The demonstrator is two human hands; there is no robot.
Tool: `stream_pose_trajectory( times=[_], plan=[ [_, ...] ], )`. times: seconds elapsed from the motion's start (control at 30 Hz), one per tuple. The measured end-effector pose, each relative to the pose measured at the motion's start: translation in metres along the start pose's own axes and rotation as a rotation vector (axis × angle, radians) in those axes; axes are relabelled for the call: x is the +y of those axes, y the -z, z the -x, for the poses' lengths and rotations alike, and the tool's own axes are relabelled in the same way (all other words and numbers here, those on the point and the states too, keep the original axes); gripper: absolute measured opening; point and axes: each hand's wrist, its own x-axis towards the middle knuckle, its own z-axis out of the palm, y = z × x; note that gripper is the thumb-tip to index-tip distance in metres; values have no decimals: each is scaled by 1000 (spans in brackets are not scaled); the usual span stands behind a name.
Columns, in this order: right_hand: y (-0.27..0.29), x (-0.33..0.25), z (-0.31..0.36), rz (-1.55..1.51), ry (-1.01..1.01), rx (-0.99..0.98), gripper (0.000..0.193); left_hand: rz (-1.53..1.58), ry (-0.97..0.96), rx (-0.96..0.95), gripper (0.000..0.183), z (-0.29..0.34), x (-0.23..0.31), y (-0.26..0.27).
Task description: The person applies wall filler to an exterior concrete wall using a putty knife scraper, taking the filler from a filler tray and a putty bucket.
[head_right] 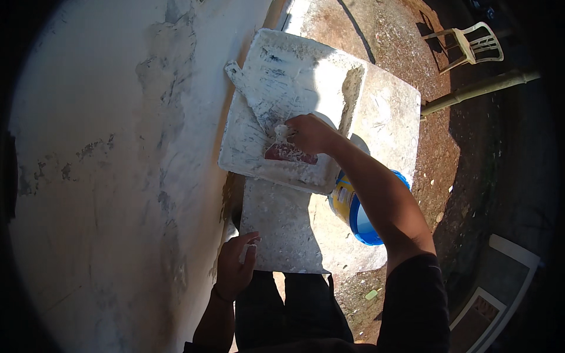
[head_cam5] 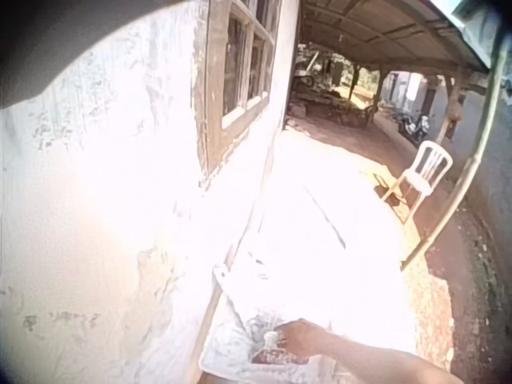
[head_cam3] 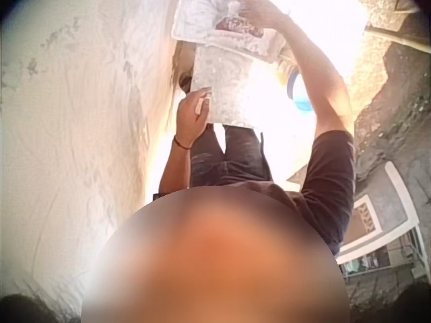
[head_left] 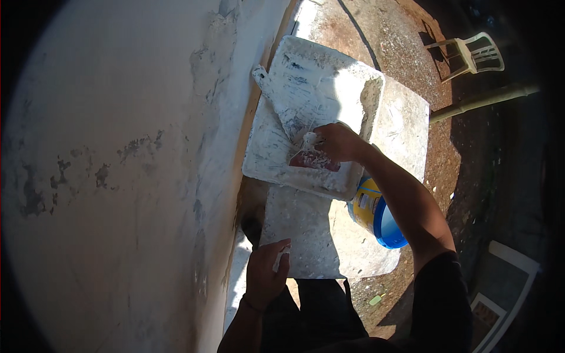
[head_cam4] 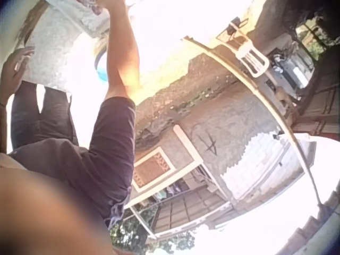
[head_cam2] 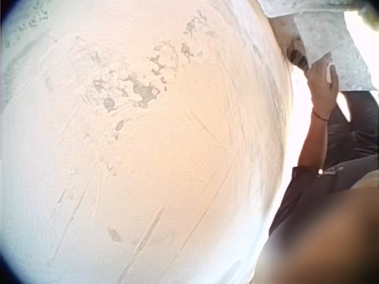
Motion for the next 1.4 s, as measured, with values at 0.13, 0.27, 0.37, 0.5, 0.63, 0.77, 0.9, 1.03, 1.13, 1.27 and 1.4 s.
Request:
stream_pose_trajectory(
  times=[0.13,0.27,0.37,0.5,0.63,0.77,0.9,1.03,1.13,1.27,1.4],
  plan=[
    [6,-4,0,-44,18,-38,35,-5,-32,-14,25,-7,-7,-9],
    [-3,-6,-4,0,45,-28,34,32,-81,-45,25,-11,-7,-17],
    [-6,-13,-6,-15,27,-47,35,51,-88,-51,25,-10,-4,-20],
    [-8,-18,-3,57,51,-81,31,55,-87,-44,24,-3,-8,-24],
    [-14,-26,-2,7,48,-101,30,26,-87,-69,25,1,-11,-27],
    [-19,-48,-1,25,50,-77,29,25,-62,-85,25,3,-14,-28],
    [-28,-37,-3,-29,66,-43,28,51,-53,-62,25,0,-15,-28],
    [-24,-32,-4,-9,52,-131,35,60,-63,-39,24,-7,-15,-20],
    [-24,-24,-4,-13,74,-126,36,36,-78,-33,24,-10,-17,-16],
    [-26,-14,-3,-8,82,-137,37,23,-92,-13,24,-17,-17,-10],
    [-27,-16,-3,15,79,-136,40,28,-111,22,24,-27,-17,-5]
  ],
)
